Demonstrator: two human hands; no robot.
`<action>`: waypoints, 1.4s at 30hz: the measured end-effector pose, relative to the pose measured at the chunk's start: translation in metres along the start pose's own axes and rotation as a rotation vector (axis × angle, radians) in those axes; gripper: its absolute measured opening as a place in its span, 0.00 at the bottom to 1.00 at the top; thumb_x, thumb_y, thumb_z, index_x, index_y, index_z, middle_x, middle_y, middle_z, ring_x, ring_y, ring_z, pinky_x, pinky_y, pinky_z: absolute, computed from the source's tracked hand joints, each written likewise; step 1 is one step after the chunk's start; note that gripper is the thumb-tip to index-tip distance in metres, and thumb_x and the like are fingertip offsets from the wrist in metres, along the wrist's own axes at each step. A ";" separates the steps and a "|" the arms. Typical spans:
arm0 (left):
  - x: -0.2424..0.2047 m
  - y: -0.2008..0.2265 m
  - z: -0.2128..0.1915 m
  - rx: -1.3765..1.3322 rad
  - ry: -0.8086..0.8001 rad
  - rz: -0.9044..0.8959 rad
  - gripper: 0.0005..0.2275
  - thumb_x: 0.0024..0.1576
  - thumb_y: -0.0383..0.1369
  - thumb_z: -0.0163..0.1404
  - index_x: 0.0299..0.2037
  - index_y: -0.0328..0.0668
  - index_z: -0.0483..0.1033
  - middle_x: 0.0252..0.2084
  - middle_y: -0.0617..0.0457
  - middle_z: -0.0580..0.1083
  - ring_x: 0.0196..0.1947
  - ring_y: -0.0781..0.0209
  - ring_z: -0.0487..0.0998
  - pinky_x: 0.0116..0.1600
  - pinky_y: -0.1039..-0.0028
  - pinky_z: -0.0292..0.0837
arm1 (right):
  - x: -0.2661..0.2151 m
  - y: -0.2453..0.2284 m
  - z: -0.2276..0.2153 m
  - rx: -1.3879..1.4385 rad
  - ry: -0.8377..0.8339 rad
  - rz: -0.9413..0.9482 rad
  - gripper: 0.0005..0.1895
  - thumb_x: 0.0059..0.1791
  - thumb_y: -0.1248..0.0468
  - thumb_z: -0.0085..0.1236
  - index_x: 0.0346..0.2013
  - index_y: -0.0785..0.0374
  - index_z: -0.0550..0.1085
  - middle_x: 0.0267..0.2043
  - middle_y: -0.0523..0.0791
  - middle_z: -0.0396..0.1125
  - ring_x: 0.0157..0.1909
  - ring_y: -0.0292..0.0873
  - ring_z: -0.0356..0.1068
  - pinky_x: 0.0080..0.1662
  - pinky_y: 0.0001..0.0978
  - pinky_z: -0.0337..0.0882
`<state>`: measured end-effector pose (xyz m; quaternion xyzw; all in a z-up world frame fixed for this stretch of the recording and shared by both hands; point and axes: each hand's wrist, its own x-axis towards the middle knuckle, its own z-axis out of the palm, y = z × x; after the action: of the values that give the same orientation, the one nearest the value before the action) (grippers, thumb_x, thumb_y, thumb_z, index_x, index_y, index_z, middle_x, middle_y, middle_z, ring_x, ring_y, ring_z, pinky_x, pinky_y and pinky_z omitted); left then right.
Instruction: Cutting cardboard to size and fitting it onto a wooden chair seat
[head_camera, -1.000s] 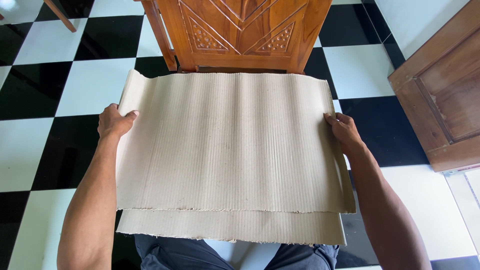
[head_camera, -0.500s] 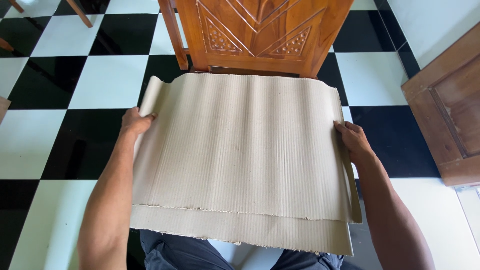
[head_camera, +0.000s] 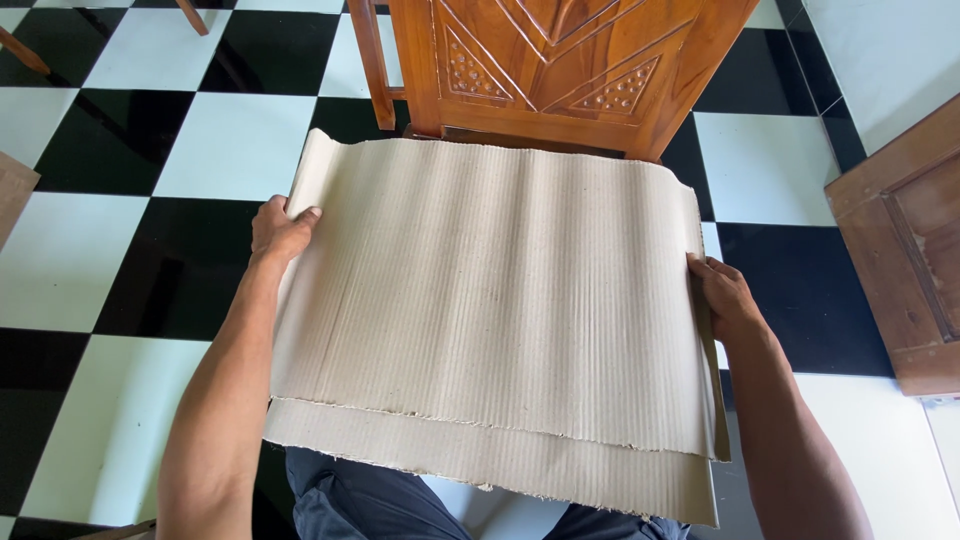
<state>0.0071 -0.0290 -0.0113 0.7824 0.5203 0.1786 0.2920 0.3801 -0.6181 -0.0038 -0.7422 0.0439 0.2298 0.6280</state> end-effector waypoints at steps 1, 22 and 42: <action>-0.004 0.002 -0.005 0.008 0.024 0.028 0.20 0.58 0.47 0.57 0.49 0.39 0.76 0.44 0.40 0.78 0.51 0.37 0.78 0.49 0.50 0.75 | -0.007 -0.004 0.002 -0.010 0.000 -0.017 0.10 0.57 0.53 0.57 0.44 0.55 0.76 0.31 0.44 0.68 0.36 0.44 0.75 0.40 0.36 0.74; 0.003 0.005 0.022 -0.060 0.010 0.057 0.19 0.56 0.48 0.57 0.47 0.43 0.77 0.41 0.43 0.78 0.49 0.42 0.79 0.47 0.56 0.76 | -0.027 0.010 -0.005 -0.066 0.028 0.000 0.09 0.58 0.53 0.56 0.43 0.54 0.75 0.32 0.45 0.65 0.38 0.46 0.71 0.40 0.38 0.69; -0.055 0.056 0.000 0.130 0.123 0.065 0.11 0.64 0.42 0.48 0.50 0.47 0.67 0.44 0.37 0.77 0.49 0.33 0.79 0.51 0.48 0.75 | -0.044 0.000 -0.002 -0.047 0.042 -0.044 0.09 0.56 0.54 0.58 0.41 0.54 0.77 0.30 0.46 0.66 0.33 0.47 0.71 0.37 0.38 0.69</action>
<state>0.0252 -0.0958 0.0263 0.8039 0.5219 0.2016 0.2019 0.3417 -0.6298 0.0141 -0.7623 0.0353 0.2012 0.6142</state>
